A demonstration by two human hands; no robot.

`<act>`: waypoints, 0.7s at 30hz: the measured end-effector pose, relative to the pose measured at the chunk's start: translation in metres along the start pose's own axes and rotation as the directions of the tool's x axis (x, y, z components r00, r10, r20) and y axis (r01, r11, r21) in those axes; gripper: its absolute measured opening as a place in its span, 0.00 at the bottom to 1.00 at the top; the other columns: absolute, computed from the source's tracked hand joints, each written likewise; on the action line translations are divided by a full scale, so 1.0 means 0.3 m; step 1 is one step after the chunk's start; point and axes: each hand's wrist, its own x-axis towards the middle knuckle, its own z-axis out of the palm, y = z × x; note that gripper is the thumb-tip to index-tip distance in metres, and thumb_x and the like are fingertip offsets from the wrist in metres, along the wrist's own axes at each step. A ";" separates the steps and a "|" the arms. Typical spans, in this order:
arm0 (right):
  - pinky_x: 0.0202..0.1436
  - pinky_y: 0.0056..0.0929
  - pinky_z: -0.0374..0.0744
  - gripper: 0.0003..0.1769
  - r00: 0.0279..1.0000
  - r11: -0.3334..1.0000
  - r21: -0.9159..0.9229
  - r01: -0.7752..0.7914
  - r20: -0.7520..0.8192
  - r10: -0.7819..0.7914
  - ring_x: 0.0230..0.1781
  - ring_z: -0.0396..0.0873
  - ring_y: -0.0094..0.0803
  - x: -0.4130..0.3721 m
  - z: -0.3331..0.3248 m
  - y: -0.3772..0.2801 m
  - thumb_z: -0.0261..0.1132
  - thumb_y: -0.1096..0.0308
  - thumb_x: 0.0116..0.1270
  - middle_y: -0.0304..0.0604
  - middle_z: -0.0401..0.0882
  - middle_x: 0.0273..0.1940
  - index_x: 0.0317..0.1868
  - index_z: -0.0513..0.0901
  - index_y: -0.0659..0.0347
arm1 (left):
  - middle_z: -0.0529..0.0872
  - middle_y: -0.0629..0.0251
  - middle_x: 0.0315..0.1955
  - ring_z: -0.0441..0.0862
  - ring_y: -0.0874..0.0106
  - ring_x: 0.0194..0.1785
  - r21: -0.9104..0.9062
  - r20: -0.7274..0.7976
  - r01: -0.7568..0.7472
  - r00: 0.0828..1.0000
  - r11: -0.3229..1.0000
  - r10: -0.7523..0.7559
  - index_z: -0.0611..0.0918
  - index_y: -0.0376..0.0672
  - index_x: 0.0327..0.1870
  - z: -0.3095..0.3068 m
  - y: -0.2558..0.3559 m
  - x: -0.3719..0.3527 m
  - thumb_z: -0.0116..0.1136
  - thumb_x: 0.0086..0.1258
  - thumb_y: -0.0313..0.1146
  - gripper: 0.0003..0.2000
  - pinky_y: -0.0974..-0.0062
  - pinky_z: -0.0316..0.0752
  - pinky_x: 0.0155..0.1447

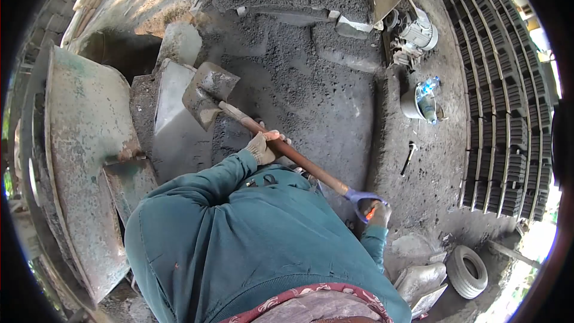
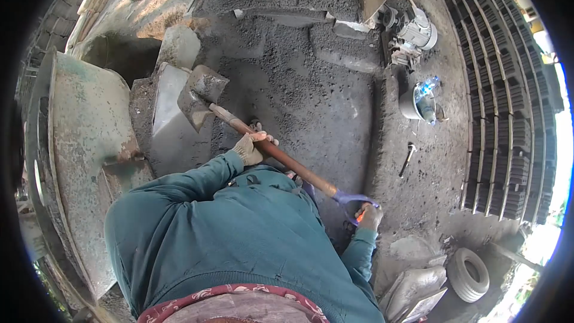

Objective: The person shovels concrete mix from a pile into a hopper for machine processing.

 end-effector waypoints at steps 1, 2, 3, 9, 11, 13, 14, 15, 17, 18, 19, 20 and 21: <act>0.18 0.37 0.76 0.13 1.000 1.000 0.019 -0.008 0.030 0.007 0.15 0.73 0.34 -0.003 0.013 -0.040 0.60 0.78 0.52 0.45 0.73 0.21 0.41 0.79 0.69 | 0.82 0.64 0.31 0.81 0.58 0.41 -0.027 -0.061 -0.033 0.998 0.999 0.032 0.81 0.51 0.35 0.039 0.004 0.000 0.65 0.59 0.20 0.10 0.51 0.75 0.59; 0.18 0.37 0.76 0.13 0.997 0.997 0.080 -0.007 0.083 0.000 0.15 0.73 0.34 -0.031 0.037 -0.082 0.62 0.78 0.52 0.44 0.73 0.21 0.41 0.79 0.69 | 0.81 0.64 0.30 0.80 0.59 0.40 -0.031 -0.092 -0.082 0.993 0.996 0.079 0.80 0.50 0.37 0.036 0.011 0.035 0.66 0.59 0.21 0.11 0.51 0.76 0.58; 0.18 0.36 0.76 0.14 0.991 0.990 0.143 -0.006 0.135 -0.013 0.15 0.73 0.34 -0.069 0.074 -0.129 0.63 0.78 0.53 0.44 0.73 0.21 0.42 0.79 0.68 | 0.80 0.64 0.29 0.80 0.60 0.38 -0.032 -0.120 -0.131 0.985 0.991 0.127 0.78 0.50 0.39 0.025 0.025 0.089 0.67 0.59 0.22 0.12 0.51 0.78 0.56; 0.20 0.35 0.77 0.11 0.962 0.980 0.198 -0.008 0.268 -0.046 0.16 0.73 0.33 -0.182 0.464 -0.322 0.70 0.72 0.56 0.40 0.72 0.20 0.38 0.79 0.65 | 0.77 0.64 0.24 0.78 0.63 0.28 -0.055 -0.277 -0.117 0.956 0.992 0.097 0.74 0.49 0.40 0.075 0.190 0.443 0.66 0.63 0.26 0.12 0.56 0.81 0.44; 0.19 0.33 0.75 0.12 0.970 0.978 0.206 -0.012 0.241 -0.039 0.15 0.73 0.32 -0.154 0.659 -0.373 0.70 0.74 0.56 0.39 0.72 0.21 0.40 0.80 0.67 | 0.78 0.63 0.23 0.78 0.62 0.27 0.011 -0.354 -0.137 0.926 0.991 0.132 0.75 0.46 0.36 0.089 0.326 0.613 0.64 0.66 0.28 0.07 0.53 0.81 0.42; 0.20 0.35 0.77 0.11 0.962 0.970 0.243 0.002 0.266 -0.069 0.16 0.73 0.33 -0.125 0.869 -0.470 0.70 0.71 0.56 0.40 0.73 0.21 0.37 0.79 0.64 | 0.77 0.60 0.21 0.77 0.60 0.27 0.053 -0.471 -0.183 0.862 0.982 0.186 0.75 0.45 0.36 0.131 0.485 0.784 0.59 0.70 0.34 0.06 0.53 0.78 0.41; 0.21 0.37 0.79 0.11 0.961 0.968 0.250 0.003 0.267 -0.072 0.17 0.74 0.34 -0.089 0.986 -0.526 0.70 0.69 0.56 0.41 0.74 0.21 0.36 0.78 0.63 | 0.76 0.59 0.20 0.76 0.59 0.28 0.049 -0.399 -0.150 0.903 0.987 0.157 0.75 0.44 0.35 0.160 0.585 0.849 0.58 0.72 0.36 0.08 0.51 0.78 0.42; 0.19 0.38 0.78 0.11 0.961 0.964 0.266 -0.022 0.272 -0.053 0.17 0.75 0.34 -0.050 1.109 -0.580 0.70 0.70 0.56 0.41 0.74 0.22 0.37 0.78 0.62 | 0.76 0.61 0.21 0.76 0.58 0.26 0.058 -0.414 -0.168 0.893 0.984 0.176 0.75 0.43 0.35 0.188 0.683 0.913 0.58 0.72 0.36 0.09 0.48 0.79 0.43; 0.25 0.39 0.81 0.10 0.920 0.955 0.295 -0.039 0.383 -0.081 0.23 0.79 0.36 0.100 1.342 -0.653 0.70 0.71 0.58 0.43 0.78 0.27 0.39 0.78 0.61 | 0.76 0.62 0.23 0.76 0.57 0.26 0.100 -0.453 -0.214 0.860 0.972 0.236 0.76 0.42 0.36 0.297 0.873 1.043 0.58 0.72 0.38 0.09 0.45 0.81 0.45; 0.32 0.40 0.84 0.10 0.867 0.949 0.313 -0.038 0.482 -0.124 0.29 0.82 0.37 0.187 1.450 -0.672 0.69 0.71 0.59 0.45 0.81 0.31 0.39 0.78 0.61 | 0.77 0.62 0.24 0.77 0.57 0.27 0.142 -0.480 -0.236 0.833 0.961 0.276 0.76 0.42 0.38 0.303 0.949 1.135 0.58 0.72 0.38 0.09 0.45 0.81 0.46; 0.39 0.38 0.81 0.09 0.876 0.947 0.319 -0.038 0.467 -0.122 0.35 0.81 0.36 0.240 1.552 -0.708 0.68 0.72 0.59 0.45 0.81 0.36 0.40 0.79 0.61 | 0.77 0.61 0.26 0.77 0.56 0.28 0.186 -0.506 -0.254 0.803 0.949 0.315 0.77 0.42 0.40 0.308 1.026 1.228 0.58 0.72 0.38 0.09 0.45 0.81 0.47; 0.47 0.35 0.78 0.09 0.885 0.944 0.328 -0.037 0.449 -0.121 0.40 0.80 0.36 0.291 1.664 -0.757 0.68 0.72 0.60 0.46 0.81 0.41 0.41 0.79 0.60 | 0.77 0.61 0.26 0.77 0.56 0.29 0.225 -0.516 -0.260 0.786 0.939 0.341 0.77 0.42 0.40 0.323 1.088 1.301 0.58 0.72 0.38 0.09 0.45 0.81 0.47; 0.54 0.33 0.75 0.09 0.894 0.940 0.338 -0.034 0.430 -0.123 0.46 0.80 0.35 0.342 1.775 -0.810 0.67 0.72 0.61 0.46 0.82 0.45 0.42 0.80 0.60 | 0.77 0.61 0.27 0.78 0.56 0.29 0.251 -0.516 -0.260 0.779 0.932 0.356 0.77 0.42 0.40 0.346 1.140 1.359 0.58 0.72 0.38 0.09 0.45 0.81 0.47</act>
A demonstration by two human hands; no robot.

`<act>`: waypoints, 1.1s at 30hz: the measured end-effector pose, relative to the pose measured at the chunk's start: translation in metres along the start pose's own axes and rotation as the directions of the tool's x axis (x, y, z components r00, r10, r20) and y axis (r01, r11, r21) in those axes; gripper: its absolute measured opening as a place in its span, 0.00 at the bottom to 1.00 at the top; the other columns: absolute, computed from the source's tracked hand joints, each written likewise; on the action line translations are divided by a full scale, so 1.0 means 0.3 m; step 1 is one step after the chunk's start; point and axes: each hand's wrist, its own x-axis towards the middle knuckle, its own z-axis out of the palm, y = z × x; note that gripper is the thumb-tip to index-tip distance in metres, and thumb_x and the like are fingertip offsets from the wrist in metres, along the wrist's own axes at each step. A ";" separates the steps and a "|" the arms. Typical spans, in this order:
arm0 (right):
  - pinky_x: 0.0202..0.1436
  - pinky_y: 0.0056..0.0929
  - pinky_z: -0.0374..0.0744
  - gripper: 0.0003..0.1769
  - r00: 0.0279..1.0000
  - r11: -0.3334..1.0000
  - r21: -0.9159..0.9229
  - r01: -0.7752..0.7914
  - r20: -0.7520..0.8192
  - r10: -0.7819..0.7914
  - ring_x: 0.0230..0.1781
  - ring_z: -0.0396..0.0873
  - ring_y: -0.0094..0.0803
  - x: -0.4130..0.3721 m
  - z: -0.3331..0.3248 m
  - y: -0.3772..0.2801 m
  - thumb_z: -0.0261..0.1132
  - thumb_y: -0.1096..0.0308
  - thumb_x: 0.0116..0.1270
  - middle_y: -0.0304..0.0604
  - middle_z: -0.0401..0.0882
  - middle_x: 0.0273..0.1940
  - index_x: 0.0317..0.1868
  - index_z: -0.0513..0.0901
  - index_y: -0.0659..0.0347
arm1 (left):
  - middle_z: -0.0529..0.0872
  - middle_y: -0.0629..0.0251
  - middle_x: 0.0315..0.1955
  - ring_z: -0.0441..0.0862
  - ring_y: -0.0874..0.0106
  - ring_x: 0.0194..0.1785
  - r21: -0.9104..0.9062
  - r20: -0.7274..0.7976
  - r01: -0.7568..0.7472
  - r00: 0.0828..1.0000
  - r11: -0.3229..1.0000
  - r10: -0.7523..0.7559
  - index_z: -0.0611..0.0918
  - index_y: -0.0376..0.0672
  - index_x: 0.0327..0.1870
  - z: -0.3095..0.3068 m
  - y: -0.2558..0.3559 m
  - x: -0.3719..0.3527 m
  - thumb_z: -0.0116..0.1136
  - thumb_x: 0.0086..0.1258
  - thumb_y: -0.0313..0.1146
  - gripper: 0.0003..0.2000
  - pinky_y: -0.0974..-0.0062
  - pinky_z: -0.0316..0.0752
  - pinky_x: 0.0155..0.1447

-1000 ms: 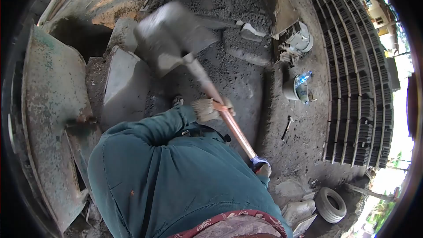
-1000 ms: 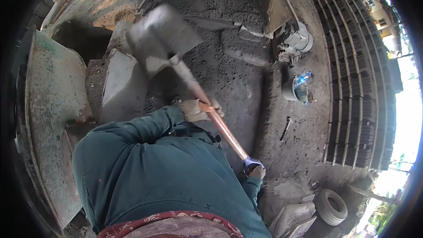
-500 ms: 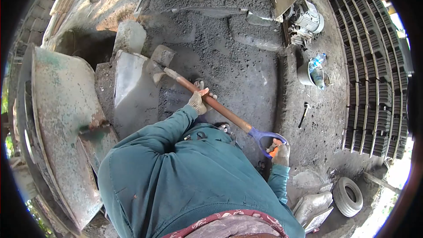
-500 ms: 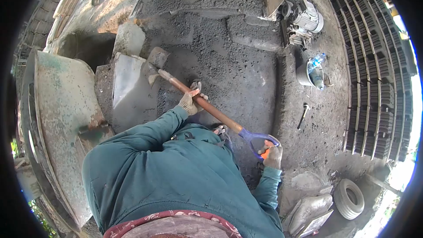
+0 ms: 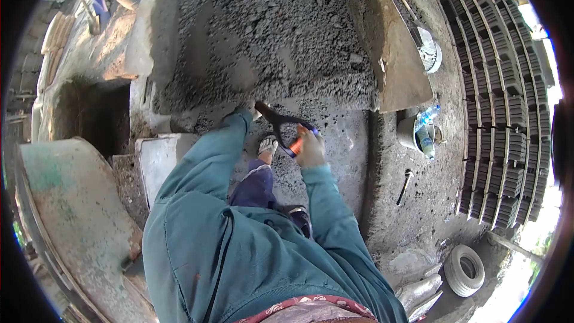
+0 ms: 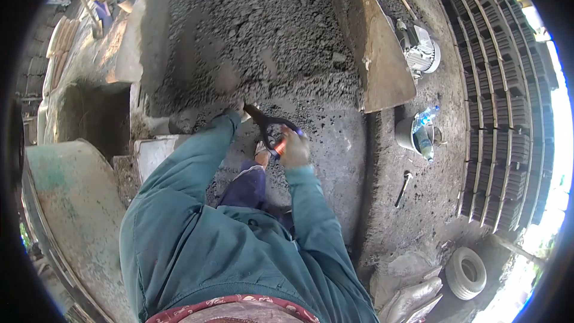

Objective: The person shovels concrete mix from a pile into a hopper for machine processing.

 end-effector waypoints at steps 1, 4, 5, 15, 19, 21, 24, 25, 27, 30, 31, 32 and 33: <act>0.61 0.31 0.73 0.09 1.000 1.000 0.008 0.003 -0.021 -0.003 0.52 0.79 0.35 0.081 0.061 0.000 0.66 0.72 0.61 0.46 0.82 0.50 0.43 0.80 0.60 | 0.77 0.61 0.27 0.78 0.56 0.29 0.016 0.009 -0.001 1.000 1.000 0.001 0.77 0.42 0.41 0.041 0.033 0.032 0.59 0.72 0.38 0.09 0.45 0.82 0.47; 0.45 0.31 0.77 0.05 0.988 0.954 0.256 0.156 -0.029 -0.154 0.37 0.79 0.33 0.214 -0.027 0.047 0.65 0.75 0.62 0.43 0.82 0.38 0.39 0.81 0.60 | 0.77 0.60 0.29 0.78 0.56 0.30 0.040 0.100 0.070 0.992 0.997 -0.073 0.77 0.43 0.42 0.127 0.003 0.090 0.59 0.71 0.37 0.09 0.45 0.82 0.47; 0.38 0.32 0.79 0.04 0.989 0.967 0.212 0.141 -0.077 -0.128 0.32 0.79 0.34 0.219 -0.089 0.045 0.66 0.75 0.62 0.43 0.82 0.33 0.37 0.81 0.60 | 0.78 0.60 0.29 0.79 0.56 0.30 0.046 0.144 0.109 0.983 0.993 -0.114 0.77 0.43 0.42 0.160 -0.029 0.078 0.59 0.71 0.37 0.09 0.45 0.82 0.47; 0.20 0.34 0.76 0.07 0.921 0.994 -0.054 0.100 -0.373 -0.113 0.17 0.73 0.33 -0.306 -0.347 -0.393 0.69 0.74 0.57 0.38 0.73 0.22 0.35 0.80 0.61 | 0.79 0.58 0.38 0.81 0.56 0.36 0.260 0.025 0.243 0.966 0.935 -0.258 0.75 0.43 0.49 0.373 -0.758 -0.222 0.60 0.69 0.32 0.11 0.47 0.84 0.42; 0.19 0.35 0.76 0.08 0.932 0.999 0.049 0.011 -0.362 0.008 0.15 0.72 0.33 -0.336 -0.483 -0.238 0.68 0.77 0.56 0.41 0.74 0.22 0.36 0.79 0.65 | 0.82 0.56 0.39 0.83 0.54 0.37 0.264 0.089 0.228 0.962 0.937 -0.259 0.72 0.37 0.53 0.149 -0.672 -0.328 0.63 0.67 0.33 0.18 0.46 0.81 0.43; 0.21 0.34 0.77 0.13 0.886 0.993 0.061 -0.098 -0.448 0.115 0.20 0.78 0.35 -0.314 -0.301 -0.166 0.68 0.80 0.54 0.43 0.78 0.26 0.41 0.79 0.68 | 0.82 0.56 0.37 0.83 0.54 0.36 0.238 0.046 0.225 0.969 0.945 -0.242 0.72 0.38 0.53 0.024 -0.526 -0.257 0.61 0.69 0.34 0.17 0.46 0.81 0.42; 0.23 0.31 0.78 0.07 0.977 0.998 0.038 0.043 -0.212 -0.034 0.22 0.78 0.33 -0.206 -0.029 0.019 0.68 0.76 0.59 0.41 0.80 0.27 0.38 0.81 0.63 | 0.75 0.58 0.27 0.76 0.58 0.30 0.189 0.013 0.216 0.975 0.958 -0.222 0.72 0.42 0.40 -0.100 -0.210 -0.076 0.54 0.73 0.42 0.12 0.48 0.76 0.39; 0.24 0.33 0.78 0.07 0.991 0.996 0.042 0.076 -0.113 -0.071 0.22 0.78 0.33 -0.185 0.021 0.043 0.71 0.72 0.58 0.41 0.80 0.27 0.37 0.82 0.61 | 0.73 0.60 0.25 0.75 0.61 0.28 0.201 0.041 0.114 0.991 0.973 -0.125 0.71 0.44 0.38 -0.086 -0.124 -0.096 0.54 0.73 0.42 0.11 0.51 0.76 0.38; 0.23 0.34 0.78 0.07 0.992 0.999 0.050 0.002 -0.125 0.005 0.22 0.78 0.34 -0.207 0.051 0.009 0.69 0.72 0.59 0.41 0.79 0.27 0.37 0.82 0.60 | 0.72 0.61 0.24 0.75 0.62 0.27 0.219 0.002 0.105 0.994 0.970 -0.108 0.71 0.45 0.35 -0.058 -0.107 -0.091 0.55 0.72 0.40 0.10 0.52 0.76 0.37; 0.21 0.37 0.77 0.05 0.969 0.990 0.135 -0.035 -0.237 0.067 0.21 0.77 0.36 -0.289 -0.118 0.018 0.67 0.71 0.61 0.41 0.78 0.26 0.38 0.82 0.59 | 0.72 0.61 0.26 0.75 0.61 0.28 0.146 0.144 0.242 0.954 0.959 -0.263 0.72 0.43 0.38 -0.088 -0.228 -0.116 0.57 0.70 0.33 0.07 0.54 0.77 0.37; 0.19 0.36 0.78 0.07 0.949 0.990 0.123 -0.074 -0.297 0.108 0.18 0.76 0.36 -0.332 -0.192 -0.023 0.66 0.74 0.60 0.42 0.77 0.24 0.39 0.81 0.62 | 0.73 0.61 0.28 0.76 0.60 0.29 0.179 0.146 0.255 0.948 0.950 -0.282 0.72 0.42 0.39 -0.067 -0.310 -0.204 0.58 0.69 0.31 0.07 0.54 0.78 0.38; 0.18 0.36 0.78 0.09 0.922 0.987 0.115 -0.109 -0.359 0.143 0.15 0.74 0.37 -0.379 -0.261 -0.070 0.65 0.78 0.58 0.43 0.76 0.23 0.41 0.79 0.65 | 0.74 0.61 0.30 0.76 0.60 0.31 0.157 0.077 0.327 0.937 0.932 -0.342 0.72 0.42 0.40 -0.044 -0.405 -0.250 0.59 0.68 0.30 0.07 0.53 0.78 0.39; 0.17 0.36 0.78 0.10 0.904 0.992 0.079 -0.095 -0.410 0.119 0.15 0.74 0.37 -0.426 -0.319 -0.099 0.66 0.77 0.58 0.43 0.75 0.23 0.41 0.79 0.65 | 0.74 0.61 0.33 0.76 0.60 0.33 0.137 0.014 0.393 0.917 0.909 -0.399 0.73 0.42 0.40 -0.026 -0.492 -0.280 0.59 0.67 0.29 0.08 0.53 0.78 0.40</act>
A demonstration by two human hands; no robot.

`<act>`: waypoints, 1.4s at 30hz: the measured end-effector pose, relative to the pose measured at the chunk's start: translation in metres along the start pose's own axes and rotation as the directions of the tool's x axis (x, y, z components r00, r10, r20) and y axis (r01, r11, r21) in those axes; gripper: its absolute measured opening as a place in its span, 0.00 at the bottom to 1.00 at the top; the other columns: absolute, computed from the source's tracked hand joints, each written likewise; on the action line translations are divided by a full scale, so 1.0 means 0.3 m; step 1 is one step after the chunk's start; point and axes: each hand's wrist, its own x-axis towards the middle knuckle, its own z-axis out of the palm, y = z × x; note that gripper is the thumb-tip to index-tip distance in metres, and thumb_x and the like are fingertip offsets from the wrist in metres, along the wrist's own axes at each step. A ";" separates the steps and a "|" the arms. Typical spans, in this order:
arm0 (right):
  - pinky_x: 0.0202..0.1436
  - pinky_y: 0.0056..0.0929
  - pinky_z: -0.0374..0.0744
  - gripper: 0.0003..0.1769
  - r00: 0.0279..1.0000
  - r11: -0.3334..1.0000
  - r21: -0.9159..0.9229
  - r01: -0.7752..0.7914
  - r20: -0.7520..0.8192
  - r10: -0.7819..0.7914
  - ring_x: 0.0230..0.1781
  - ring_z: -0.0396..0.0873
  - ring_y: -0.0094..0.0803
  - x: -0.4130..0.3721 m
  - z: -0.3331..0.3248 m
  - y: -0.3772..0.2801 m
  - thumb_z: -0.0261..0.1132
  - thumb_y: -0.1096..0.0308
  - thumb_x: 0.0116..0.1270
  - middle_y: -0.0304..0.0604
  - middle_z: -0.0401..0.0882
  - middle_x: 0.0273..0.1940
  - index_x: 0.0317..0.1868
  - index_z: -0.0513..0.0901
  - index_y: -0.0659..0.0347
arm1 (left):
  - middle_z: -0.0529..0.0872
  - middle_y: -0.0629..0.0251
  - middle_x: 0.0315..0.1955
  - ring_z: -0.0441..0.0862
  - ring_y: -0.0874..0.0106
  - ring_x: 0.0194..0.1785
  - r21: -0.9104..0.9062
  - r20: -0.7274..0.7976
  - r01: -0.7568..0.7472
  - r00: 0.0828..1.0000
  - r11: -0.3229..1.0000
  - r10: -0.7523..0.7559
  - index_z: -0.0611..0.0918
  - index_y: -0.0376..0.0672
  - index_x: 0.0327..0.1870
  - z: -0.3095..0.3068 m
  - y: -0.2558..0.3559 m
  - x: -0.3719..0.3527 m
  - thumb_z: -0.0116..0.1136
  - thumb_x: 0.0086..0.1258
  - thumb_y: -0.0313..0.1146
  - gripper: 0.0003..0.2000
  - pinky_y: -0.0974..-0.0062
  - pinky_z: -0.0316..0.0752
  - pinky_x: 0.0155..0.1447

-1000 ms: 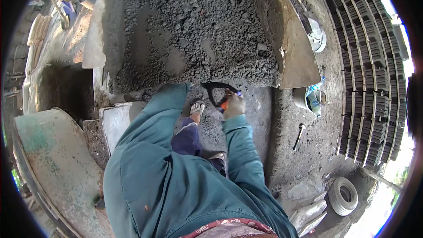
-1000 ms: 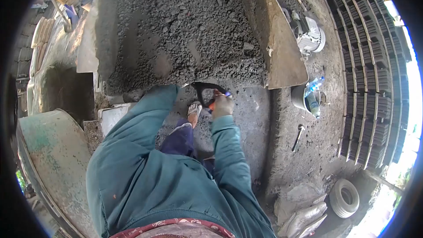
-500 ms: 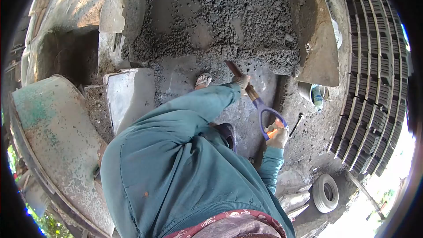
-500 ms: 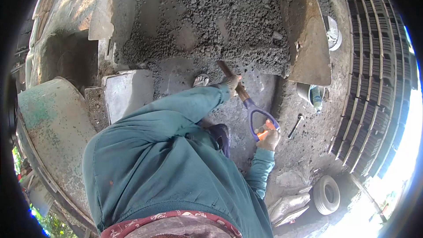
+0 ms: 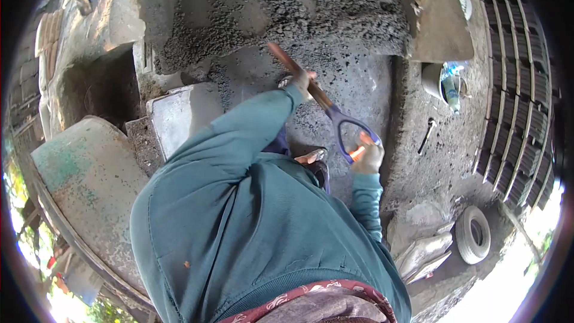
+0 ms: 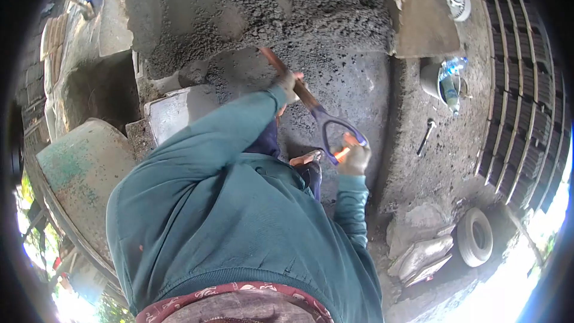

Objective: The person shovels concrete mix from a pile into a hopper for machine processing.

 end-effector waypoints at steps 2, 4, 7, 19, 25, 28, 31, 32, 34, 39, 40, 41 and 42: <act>0.15 0.34 0.75 0.12 0.998 0.997 -0.051 0.056 -0.004 -0.057 0.14 0.74 0.36 -0.004 -0.189 0.011 0.68 0.76 0.57 0.43 0.75 0.22 0.42 0.79 0.64 | 0.75 0.61 0.36 0.77 0.61 0.35 0.013 -0.032 0.049 0.998 0.999 -0.049 0.72 0.42 0.41 -0.004 -0.156 0.009 0.59 0.67 0.27 0.08 0.53 0.79 0.43; 0.15 0.32 0.73 0.14 0.993 0.991 -0.053 0.120 -0.016 -0.121 0.13 0.74 0.35 -0.072 -0.256 0.026 0.69 0.75 0.56 0.43 0.75 0.23 0.44 0.80 0.65 | 0.74 0.60 0.32 0.76 0.60 0.34 0.048 0.029 0.093 0.995 0.994 -0.095 0.70 0.42 0.44 -0.090 -0.246 0.074 0.56 0.69 0.27 0.08 0.52 0.78 0.48; 0.19 0.28 0.77 0.20 0.969 0.973 -0.040 0.226 0.111 -0.220 0.19 0.78 0.29 -0.144 -0.317 0.116 0.71 0.75 0.59 0.44 0.83 0.33 0.52 0.80 0.68 | 0.75 0.60 0.29 0.76 0.62 0.30 0.086 0.042 0.104 0.993 0.991 -0.107 0.72 0.41 0.38 -0.136 -0.209 -0.157 0.55 0.71 0.34 0.07 0.52 0.77 0.46; 0.38 0.39 0.77 0.18 0.515 0.434 -0.282 0.856 0.389 -0.764 0.29 0.81 0.42 -0.412 -0.600 0.232 0.58 0.58 0.71 0.45 0.82 0.25 0.30 0.86 0.61 | 0.75 0.59 0.28 0.75 0.59 0.30 0.441 -0.235 0.131 0.972 0.888 -0.027 0.73 0.41 0.41 -0.208 -0.309 -0.181 0.53 0.68 0.40 0.11 0.52 0.74 0.42; 0.50 0.30 0.82 0.43 0.948 0.924 0.308 0.226 -0.289 -0.136 0.42 0.83 0.40 -0.396 -0.688 0.407 0.67 0.76 0.56 0.51 0.81 0.46 0.72 0.60 0.67 | 0.76 0.67 0.22 0.72 0.69 0.20 0.361 0.207 0.092 0.962 0.928 -0.176 0.74 0.48 0.30 -0.145 -0.621 0.039 0.51 0.72 0.51 0.16 0.60 0.74 0.32; 0.38 0.34 0.86 0.38 0.947 0.833 0.508 0.221 -0.315 -0.059 0.31 0.82 0.37 -0.314 -0.684 0.384 0.62 0.82 0.50 0.47 0.80 0.38 0.66 0.66 0.70 | 0.71 0.70 0.20 0.70 0.70 0.20 0.350 0.138 0.224 0.948 0.910 -0.286 0.72 0.48 0.30 0.008 -0.729 -0.008 0.53 0.71 0.51 0.17 0.60 0.74 0.34; 0.26 0.25 0.82 0.34 0.884 0.830 0.424 0.362 -0.437 -0.163 0.25 0.80 0.31 -0.232 -0.600 0.285 0.61 0.80 0.48 0.45 0.80 0.34 0.60 0.72 0.73 | 0.73 0.69 0.18 0.73 0.69 0.19 0.433 0.135 0.191 0.953 0.881 -0.273 0.73 0.50 0.28 0.092 -0.763 0.137 0.59 0.66 0.47 0.14 0.60 0.75 0.29; 0.26 0.25 0.82 0.33 0.877 0.847 0.385 0.367 -0.448 -0.176 0.25 0.81 0.30 -0.194 -0.582 0.250 0.61 0.80 0.48 0.44 0.80 0.34 0.60 0.72 0.72 | 0.73 0.69 0.18 0.73 0.70 0.19 0.436 0.141 0.198 0.948 0.878 -0.284 0.73 0.50 0.28 0.110 -0.766 0.196 0.60 0.66 0.46 0.13 0.60 0.75 0.28; 0.25 0.23 0.81 0.32 0.862 0.878 0.308 0.367 -0.468 -0.196 0.26 0.81 0.28 -0.117 -0.552 0.205 0.61 0.81 0.49 0.44 0.80 0.34 0.60 0.73 0.71 | 0.74 0.69 0.18 0.72 0.70 0.17 0.428 0.180 0.208 0.934 0.880 -0.308 0.73 0.49 0.27 0.166 -0.759 0.292 0.57 0.66 0.45 0.13 0.61 0.75 0.26; 0.27 0.25 0.84 0.34 0.895 0.893 0.295 0.340 -0.392 -0.212 0.27 0.82 0.28 0.047 -0.511 0.197 0.60 0.85 0.48 0.42 0.79 0.34 0.61 0.73 0.69 | 0.74 0.70 0.17 0.73 0.69 0.18 0.452 0.258 0.149 0.922 0.879 -0.289 0.73 0.48 0.26 0.244 -0.680 0.448 0.54 0.67 0.46 0.14 0.60 0.75 0.27; 0.27 0.26 0.84 0.35 0.917 0.920 0.269 0.286 -0.357 -0.180 0.27 0.81 0.28 0.072 -0.498 0.206 0.59 0.86 0.47 0.42 0.78 0.35 0.62 0.73 0.68 | 0.75 0.70 0.16 0.74 0.67 0.18 0.473 0.274 0.141 0.915 0.870 -0.297 0.73 0.47 0.25 0.246 -0.647 0.471 0.54 0.66 0.47 0.15 0.59 0.75 0.28; 0.27 0.25 0.84 0.36 0.921 0.907 0.323 0.272 -0.361 -0.147 0.26 0.81 0.29 0.095 -0.470 0.196 0.59 0.86 0.46 0.43 0.78 0.37 0.62 0.72 0.67 | 0.75 0.69 0.17 0.75 0.65 0.19 0.422 0.239 0.238 0.902 0.875 -0.360 0.74 0.46 0.26 0.257 -0.598 0.511 0.53 0.67 0.48 0.15 0.58 0.75 0.28; 0.26 0.26 0.84 0.35 0.912 0.902 0.291 0.320 -0.354 -0.209 0.26 0.82 0.30 0.125 -0.463 0.231 0.60 0.87 0.47 0.43 0.79 0.37 0.61 0.72 0.66 | 0.74 0.66 0.16 0.75 0.62 0.20 0.467 0.210 0.219 0.914 0.857 -0.348 0.75 0.45 0.27 0.274 -0.563 0.552 0.52 0.68 0.48 0.16 0.56 0.74 0.27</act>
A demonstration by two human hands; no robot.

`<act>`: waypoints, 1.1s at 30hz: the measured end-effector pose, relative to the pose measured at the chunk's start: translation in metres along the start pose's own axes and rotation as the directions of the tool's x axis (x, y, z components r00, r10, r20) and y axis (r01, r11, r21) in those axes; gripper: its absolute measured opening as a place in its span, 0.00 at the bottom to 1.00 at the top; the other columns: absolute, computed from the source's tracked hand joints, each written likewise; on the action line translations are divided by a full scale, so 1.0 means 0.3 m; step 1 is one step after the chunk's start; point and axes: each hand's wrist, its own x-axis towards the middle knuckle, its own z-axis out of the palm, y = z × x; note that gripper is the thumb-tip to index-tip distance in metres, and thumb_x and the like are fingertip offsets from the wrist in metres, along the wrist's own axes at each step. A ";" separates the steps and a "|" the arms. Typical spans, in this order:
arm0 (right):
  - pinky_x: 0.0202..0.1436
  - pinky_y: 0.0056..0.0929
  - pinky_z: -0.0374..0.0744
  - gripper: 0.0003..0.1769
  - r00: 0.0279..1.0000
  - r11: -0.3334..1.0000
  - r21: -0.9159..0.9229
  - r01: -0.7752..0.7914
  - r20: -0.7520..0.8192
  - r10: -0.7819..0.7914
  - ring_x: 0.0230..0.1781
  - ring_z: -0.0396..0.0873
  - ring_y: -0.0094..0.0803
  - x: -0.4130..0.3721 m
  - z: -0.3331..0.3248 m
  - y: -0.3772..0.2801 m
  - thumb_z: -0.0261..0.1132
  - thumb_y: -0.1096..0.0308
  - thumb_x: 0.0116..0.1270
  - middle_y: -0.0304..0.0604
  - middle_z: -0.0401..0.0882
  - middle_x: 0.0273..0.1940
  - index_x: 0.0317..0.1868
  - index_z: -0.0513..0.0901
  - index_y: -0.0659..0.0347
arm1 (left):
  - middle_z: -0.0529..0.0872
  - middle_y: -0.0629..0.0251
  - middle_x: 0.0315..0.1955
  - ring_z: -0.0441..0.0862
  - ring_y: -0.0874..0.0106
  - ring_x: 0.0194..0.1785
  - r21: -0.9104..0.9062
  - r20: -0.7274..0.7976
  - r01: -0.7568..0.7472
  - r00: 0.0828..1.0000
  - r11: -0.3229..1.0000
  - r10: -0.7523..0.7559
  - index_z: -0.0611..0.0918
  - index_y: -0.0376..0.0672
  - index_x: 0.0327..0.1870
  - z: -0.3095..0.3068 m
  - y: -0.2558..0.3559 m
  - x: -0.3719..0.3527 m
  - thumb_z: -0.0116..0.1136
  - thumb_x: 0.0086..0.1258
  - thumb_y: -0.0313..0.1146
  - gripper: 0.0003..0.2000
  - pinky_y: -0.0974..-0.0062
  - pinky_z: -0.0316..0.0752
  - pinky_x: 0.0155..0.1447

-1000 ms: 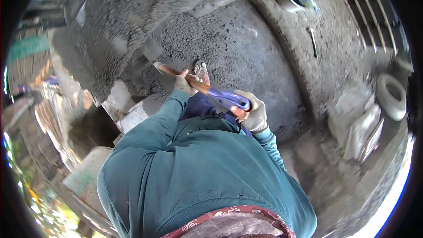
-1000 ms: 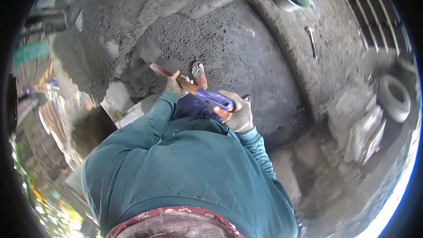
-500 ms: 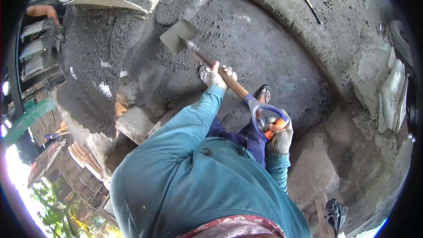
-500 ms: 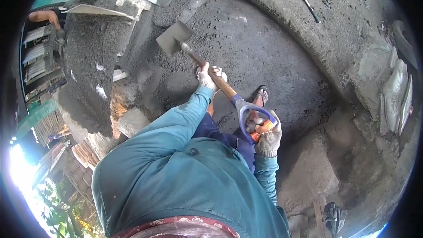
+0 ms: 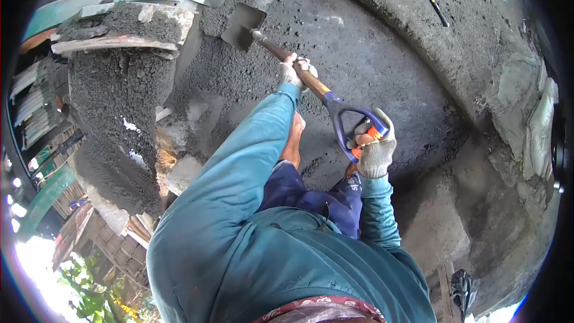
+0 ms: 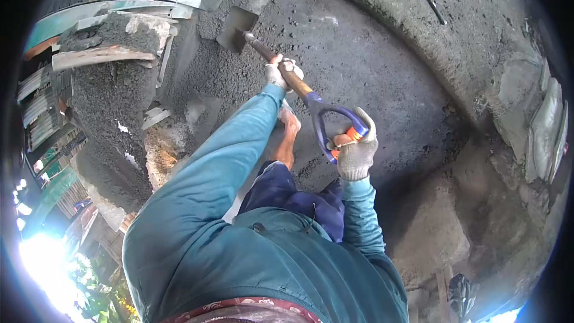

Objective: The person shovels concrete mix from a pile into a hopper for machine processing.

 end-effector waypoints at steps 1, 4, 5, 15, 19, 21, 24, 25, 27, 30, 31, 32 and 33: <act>0.28 0.25 0.83 0.34 1.000 0.999 0.032 -0.014 0.009 0.013 0.28 0.82 0.29 0.000 0.063 -0.020 0.60 0.87 0.48 0.43 0.79 0.36 0.60 0.73 0.66 | 0.74 0.65 0.16 0.75 0.61 0.20 0.096 -0.002 -0.083 0.997 0.992 0.083 0.75 0.44 0.27 0.041 0.052 -0.031 0.52 0.68 0.50 0.18 0.56 0.74 0.27; 0.35 0.24 0.81 0.32 0.996 0.996 0.047 0.073 0.039 -0.075 0.31 0.80 0.26 -0.016 0.246 0.050 0.65 0.83 0.53 0.41 0.80 0.36 0.62 0.71 0.65 | 0.73 0.63 0.18 0.73 0.59 0.19 0.320 -0.016 -0.161 0.984 0.934 0.175 0.72 0.47 0.26 0.045 0.213 -0.086 0.51 0.70 0.52 0.19 0.57 0.71 0.24; 0.37 0.24 0.80 0.33 0.993 0.993 0.080 0.086 0.072 -0.092 0.32 0.79 0.26 -0.019 0.283 0.093 0.68 0.81 0.55 0.40 0.80 0.36 0.63 0.69 0.65 | 0.74 0.63 0.18 0.73 0.59 0.19 0.379 0.020 -0.160 0.986 0.912 0.164 0.73 0.46 0.25 0.007 0.294 -0.078 0.51 0.69 0.53 0.20 0.57 0.71 0.24; 0.25 0.21 0.81 0.28 0.993 0.992 0.120 0.033 0.111 -0.047 0.22 0.78 0.25 0.002 -0.095 0.031 0.65 0.78 0.62 0.40 0.80 0.31 0.63 0.72 0.61 | 0.74 0.64 0.20 0.73 0.66 0.21 0.218 -0.347 -0.019 0.933 0.976 0.096 0.71 0.47 0.29 -0.037 -0.113 -0.100 0.58 0.69 0.41 0.12 0.56 0.75 0.36; 0.28 0.22 0.81 0.29 0.985 0.992 0.119 -0.040 0.174 0.019 0.27 0.78 0.24 0.003 -0.051 0.044 0.65 0.80 0.61 0.39 0.80 0.33 0.64 0.71 0.62 | 0.75 0.62 0.21 0.74 0.63 0.22 0.213 -0.351 0.000 0.933 0.977 0.076 0.70 0.47 0.24 -0.022 -0.048 -0.106 0.59 0.68 0.41 0.14 0.55 0.75 0.37; 0.31 0.22 0.81 0.30 0.974 0.984 0.161 -0.071 0.222 0.035 0.29 0.79 0.24 0.005 0.006 0.052 0.65 0.80 0.61 0.40 0.80 0.34 0.65 0.69 0.63 | 0.73 0.66 0.19 0.73 0.65 0.21 0.299 -0.242 -0.027 0.965 0.954 0.103 0.70 0.49 0.24 -0.036 0.015 -0.116 0.58 0.69 0.41 0.14 0.54 0.76 0.35; 0.32 0.26 0.81 0.33 0.973 0.982 0.173 -0.080 0.226 0.040 0.30 0.80 0.27 0.053 0.137 0.086 0.65 0.80 0.59 0.41 0.79 0.34 0.66 0.66 0.64 | 0.73 0.65 0.18 0.73 0.63 0.21 0.325 -0.153 -0.123 0.972 0.938 0.180 0.71 0.47 0.26 -0.069 0.188 -0.069 0.57 0.70 0.42 0.14 0.53 0.75 0.34; 0.35 0.27 0.82 0.34 0.972 0.998 0.053 0.032 0.232 -0.043 0.31 0.81 0.28 0.076 0.176 0.108 0.67 0.78 0.56 0.43 0.80 0.36 0.65 0.68 0.65 | 0.73 0.66 0.18 0.72 0.63 0.21 0.362 -0.150 -0.143 0.966 0.921 0.209 0.71 0.46 0.27 -0.067 0.251 -0.072 0.56 0.71 0.44 0.15 0.53 0.74 0.33; 0.41 0.28 0.82 0.35 0.938 0.979 -0.072 0.191 0.308 -0.160 0.35 0.83 0.30 0.099 0.211 0.110 0.69 0.73 0.53 0.47 0.82 0.42 0.63 0.71 0.65 | 0.72 0.66 0.17 0.72 0.63 0.21 0.350 -0.186 -0.115 0.964 0.929 0.190 0.71 0.46 0.26 -0.027 0.302 -0.110 0.55 0.71 0.46 0.16 0.56 0.74 0.31; 0.51 0.31 0.81 0.35 0.672 0.687 -0.233 0.688 0.560 -0.484 0.46 0.85 0.36 0.101 0.134 0.029 0.70 0.67 0.55 0.51 0.81 0.50 0.64 0.71 0.64 | 0.73 0.65 0.18 0.73 0.63 0.21 0.349 -0.037 -0.157 0.983 0.924 0.181 0.71 0.46 0.25 -0.030 0.252 -0.128 0.55 0.70 0.44 0.15 0.59 0.74 0.31; 0.57 0.34 0.80 0.33 0.748 0.784 -0.237 0.573 0.542 -0.383 0.53 0.83 0.39 0.085 0.084 0.012 0.69 0.65 0.58 0.50 0.81 0.52 0.64 0.71 0.64 | 0.73 0.65 0.19 0.73 0.64 0.21 0.337 -0.053 -0.175 0.977 0.925 0.204 0.71 0.45 0.25 -0.008 0.199 -0.136 0.55 0.70 0.43 0.15 0.59 0.74 0.31; 0.49 0.33 0.82 0.35 0.851 0.928 -0.135 0.347 0.461 -0.251 0.46 0.84 0.38 0.080 0.053 0.032 0.69 0.70 0.56 0.49 0.81 0.48 0.65 0.70 0.64 | 0.73 0.65 0.19 0.73 0.64 0.21 0.317 -0.082 -0.196 0.969 0.928 0.233 0.71 0.45 0.25 0.000 0.146 -0.148 0.55 0.70 0.42 0.14 0.59 0.74 0.31; 0.42 0.33 0.85 0.36 0.925 0.993 0.017 0.113 0.364 -0.111 0.39 0.84 0.38 0.074 0.022 0.052 0.69 0.75 0.54 0.47 0.81 0.44 0.66 0.69 0.64 | 0.73 0.65 0.19 0.73 0.64 0.20 0.271 -0.135 -0.133 0.975 0.953 0.175 0.71 0.46 0.26 0.005 0.100 -0.150 0.56 0.69 0.39 0.13 0.58 0.74 0.31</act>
